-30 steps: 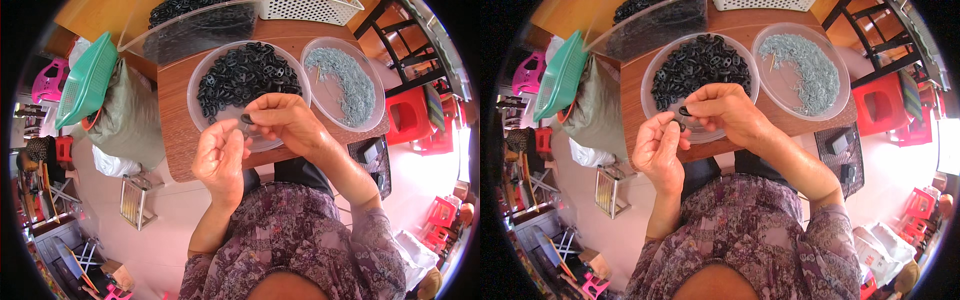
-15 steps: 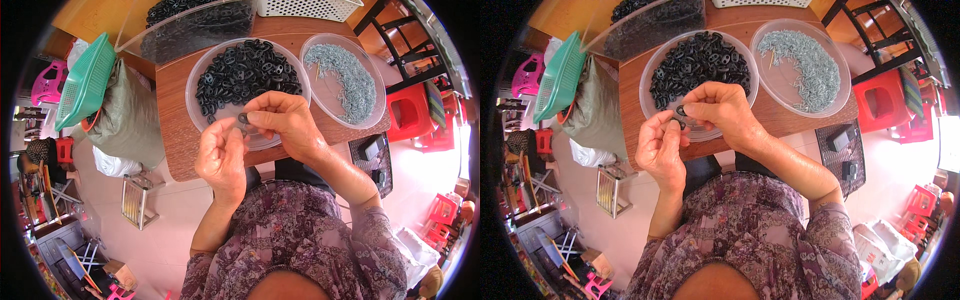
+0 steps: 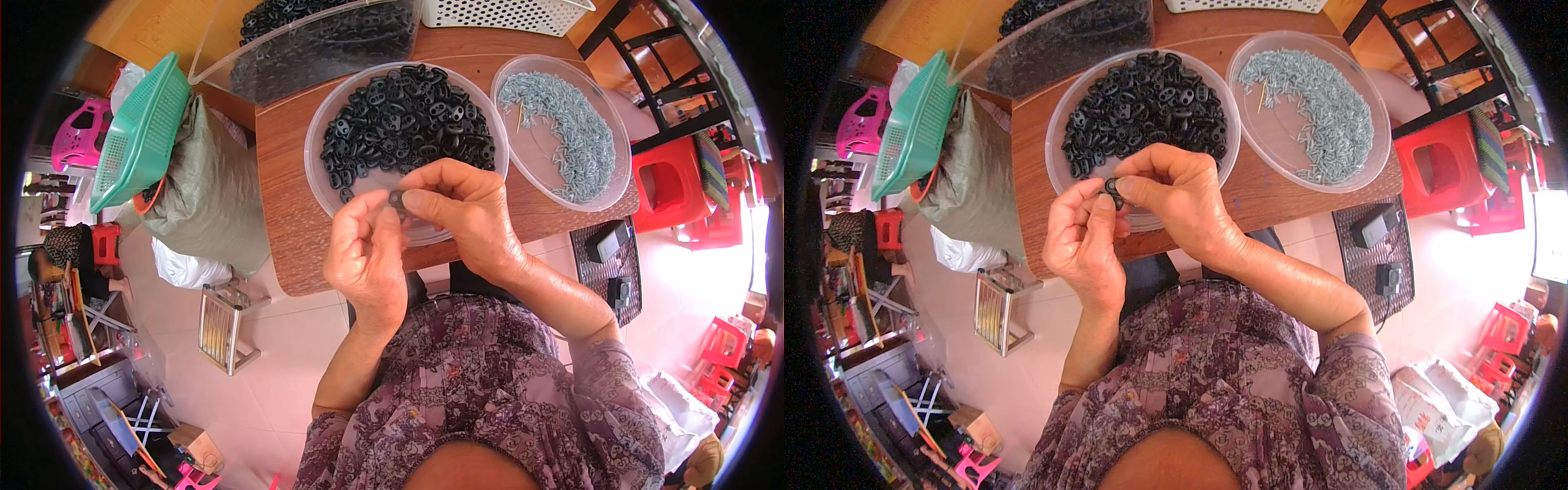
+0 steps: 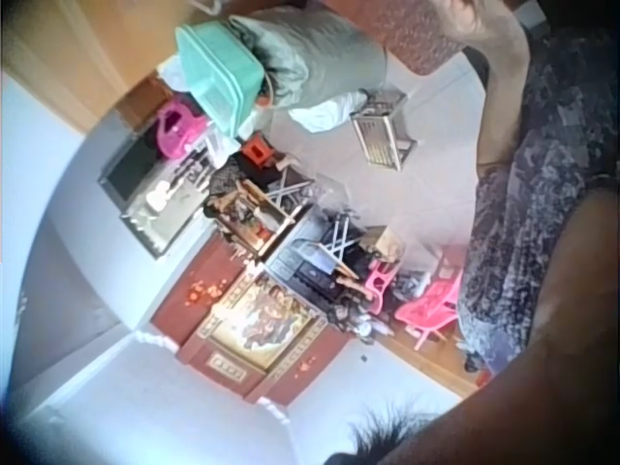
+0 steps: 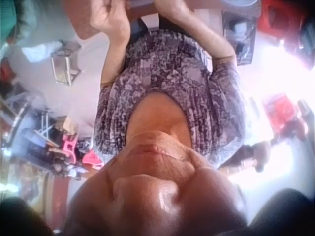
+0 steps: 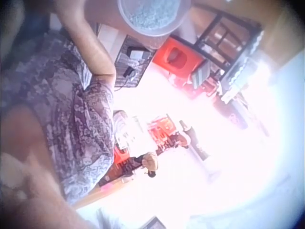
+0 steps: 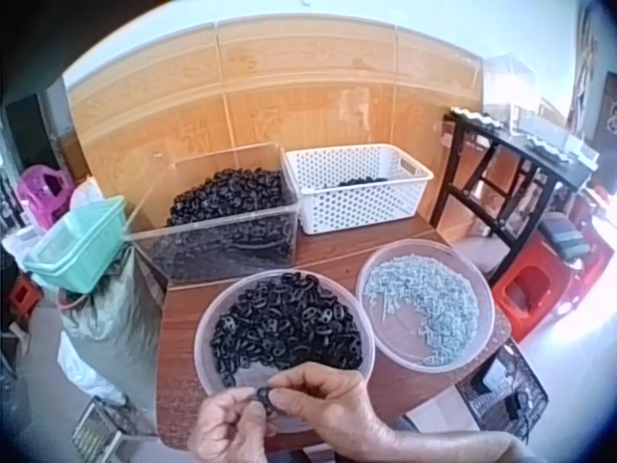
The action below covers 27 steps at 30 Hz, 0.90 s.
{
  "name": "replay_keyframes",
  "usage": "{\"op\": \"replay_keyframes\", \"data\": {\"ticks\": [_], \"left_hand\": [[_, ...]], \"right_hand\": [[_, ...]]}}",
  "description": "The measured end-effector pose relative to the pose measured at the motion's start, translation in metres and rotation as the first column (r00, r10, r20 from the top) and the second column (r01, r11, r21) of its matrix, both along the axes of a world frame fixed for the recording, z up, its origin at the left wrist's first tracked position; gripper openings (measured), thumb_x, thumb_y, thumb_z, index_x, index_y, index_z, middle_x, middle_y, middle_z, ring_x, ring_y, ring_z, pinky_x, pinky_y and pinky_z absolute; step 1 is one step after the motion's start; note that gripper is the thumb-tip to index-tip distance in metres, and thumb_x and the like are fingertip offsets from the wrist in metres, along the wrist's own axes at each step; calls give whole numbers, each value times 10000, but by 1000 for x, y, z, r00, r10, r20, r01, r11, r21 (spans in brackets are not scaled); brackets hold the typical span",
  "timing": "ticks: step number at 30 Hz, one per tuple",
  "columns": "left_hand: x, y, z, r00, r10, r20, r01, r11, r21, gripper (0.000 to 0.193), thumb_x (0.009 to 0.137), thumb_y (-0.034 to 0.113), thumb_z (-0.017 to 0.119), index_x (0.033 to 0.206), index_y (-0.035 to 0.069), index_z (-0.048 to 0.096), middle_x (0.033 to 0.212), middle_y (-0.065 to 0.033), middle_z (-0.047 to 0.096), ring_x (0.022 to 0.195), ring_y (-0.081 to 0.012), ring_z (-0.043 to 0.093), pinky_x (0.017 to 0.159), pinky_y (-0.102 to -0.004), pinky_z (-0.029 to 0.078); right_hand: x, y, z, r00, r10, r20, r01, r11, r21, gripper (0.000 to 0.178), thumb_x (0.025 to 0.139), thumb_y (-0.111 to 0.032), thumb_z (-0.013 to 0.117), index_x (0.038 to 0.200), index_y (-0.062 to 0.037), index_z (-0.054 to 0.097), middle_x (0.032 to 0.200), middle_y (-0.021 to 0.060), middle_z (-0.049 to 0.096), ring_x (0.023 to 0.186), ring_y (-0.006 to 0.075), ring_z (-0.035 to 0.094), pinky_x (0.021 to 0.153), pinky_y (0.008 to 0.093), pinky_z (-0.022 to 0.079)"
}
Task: The person assembles plastic cord locks by picking springs and plastic stopper parts from trays and inserting the springs into the plastic components by hand.
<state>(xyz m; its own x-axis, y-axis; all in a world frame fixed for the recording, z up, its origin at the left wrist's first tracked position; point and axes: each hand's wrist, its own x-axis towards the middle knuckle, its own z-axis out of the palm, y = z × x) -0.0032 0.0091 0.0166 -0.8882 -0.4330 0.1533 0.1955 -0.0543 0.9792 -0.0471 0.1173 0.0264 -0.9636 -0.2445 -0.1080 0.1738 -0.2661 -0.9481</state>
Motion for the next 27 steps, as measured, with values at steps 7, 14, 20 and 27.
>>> {"op": "replay_keyframes", "data": {"ticks": [7,14,20,27], "left_hand": [[1,1,-4,1000,2,-24,-1,1000,26,175,856,-34,517,1030,-47,539,778,-49,607,606,-42,512,544,-172,426],[-1,4,-3,999,6,-33,0,987,161,239,872,14,539,1094,-70,523,804,-51,611,644,-52,535,591,-173,444],[-2,4,5,999,-54,-6,53,962,269,285,863,32,557,1119,-90,531,824,-48,598,680,-69,534,652,-181,439],[-2,0,1,994,-98,46,84,965,247,260,874,49,549,1098,-83,563,939,-99,614,711,-88,555,654,-197,458]], "right_hand": [[7,-5,-4,993,-66,-98,72,995,66,90,788,6,610,873,38,614,770,25,623,708,54,552,620,204,472],[12,-4,-8,979,-35,-202,69,984,164,182,753,8,629,933,-8,607,802,39,568,710,81,530,625,229,456],[12,-1,-7,841,-14,-541,236,909,343,253,696,30,642,941,-16,597,831,86,558,739,201,527,606,275,464],[13,-2,-12,798,-21,-602,294,886,358,273,682,44,648,945,-7,595,847,96,571,763,231,534,607,296,473]]}}
